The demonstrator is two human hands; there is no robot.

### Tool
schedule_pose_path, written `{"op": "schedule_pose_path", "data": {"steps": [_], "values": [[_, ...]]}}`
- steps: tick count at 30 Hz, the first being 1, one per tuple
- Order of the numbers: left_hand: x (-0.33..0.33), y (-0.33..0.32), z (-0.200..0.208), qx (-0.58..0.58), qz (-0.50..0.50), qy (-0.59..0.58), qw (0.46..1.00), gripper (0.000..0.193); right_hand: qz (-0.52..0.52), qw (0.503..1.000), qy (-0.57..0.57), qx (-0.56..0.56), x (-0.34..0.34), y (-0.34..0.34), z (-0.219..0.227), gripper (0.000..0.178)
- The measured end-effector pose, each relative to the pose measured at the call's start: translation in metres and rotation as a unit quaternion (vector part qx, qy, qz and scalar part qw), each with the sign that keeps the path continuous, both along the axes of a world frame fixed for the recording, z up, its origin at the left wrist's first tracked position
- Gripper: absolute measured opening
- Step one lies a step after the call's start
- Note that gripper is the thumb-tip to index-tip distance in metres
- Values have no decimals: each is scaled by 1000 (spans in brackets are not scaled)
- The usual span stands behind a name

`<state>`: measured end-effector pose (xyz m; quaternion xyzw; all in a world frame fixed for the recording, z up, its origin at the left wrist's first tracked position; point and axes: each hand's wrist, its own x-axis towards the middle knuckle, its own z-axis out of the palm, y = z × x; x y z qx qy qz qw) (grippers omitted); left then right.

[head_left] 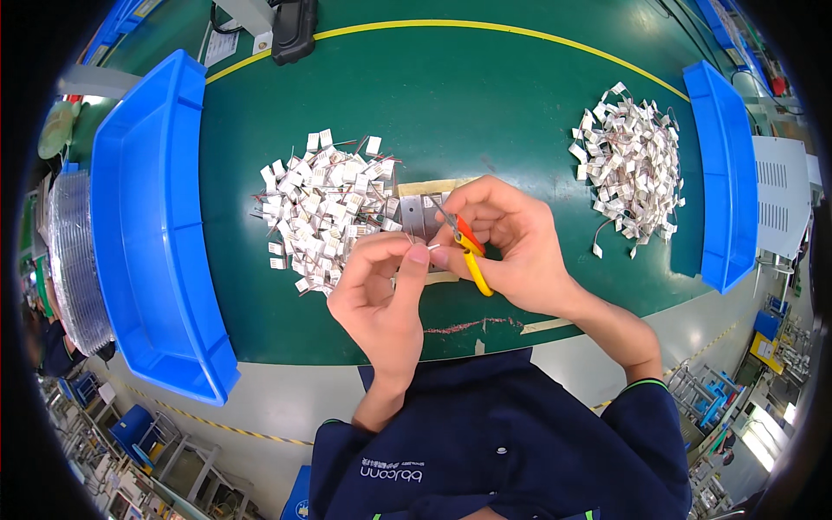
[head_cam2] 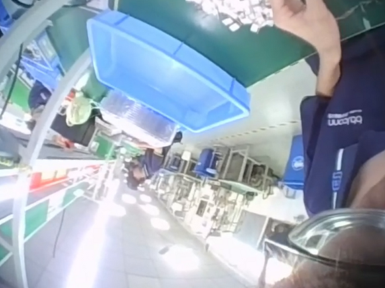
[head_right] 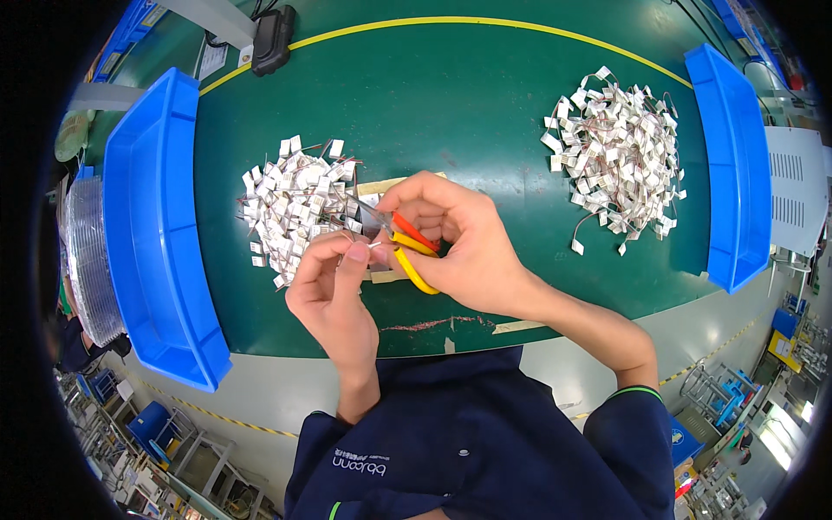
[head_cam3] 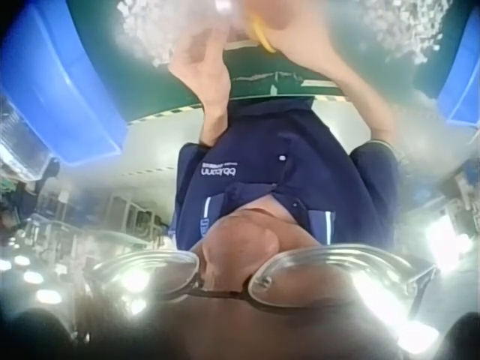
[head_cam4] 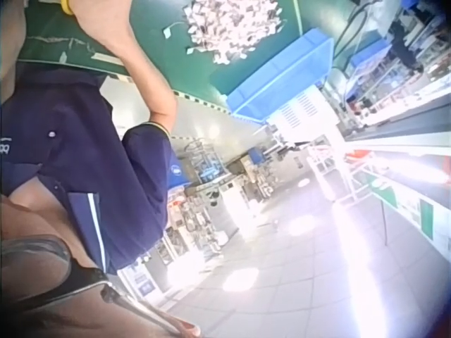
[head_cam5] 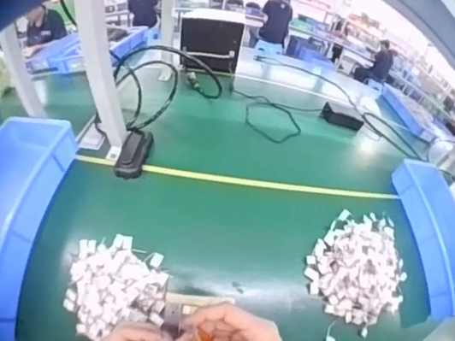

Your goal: The person trims small electronic components with scissors on an assembly line.

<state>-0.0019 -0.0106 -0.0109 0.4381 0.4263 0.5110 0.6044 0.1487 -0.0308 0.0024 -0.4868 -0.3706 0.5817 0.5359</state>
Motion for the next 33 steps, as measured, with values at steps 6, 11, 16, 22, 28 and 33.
{"op": "schedule_pose_path", "data": {"steps": [6,11,16,22,28,33], "values": [[-1,3,1,3,-10,-6,1000,6,31,1000,2,-2,3,-2,0,36],[2,2,5,-13,6,-24,1000,4,50,999,2,-12,3,-3,2,37],[1,1,6,-29,5,-32,999,3,59,998,-9,-9,3,-3,3,36],[2,3,5,-27,-13,-41,999,5,73,997,-39,-1,6,-2,4,36],[6,-2,15,-73,10,-55,996,13,-9,996,87,-34,7,1,2,35],[3,-5,4,-45,-27,-39,998,12,-4,995,98,-32,8,1,1,34]]}}
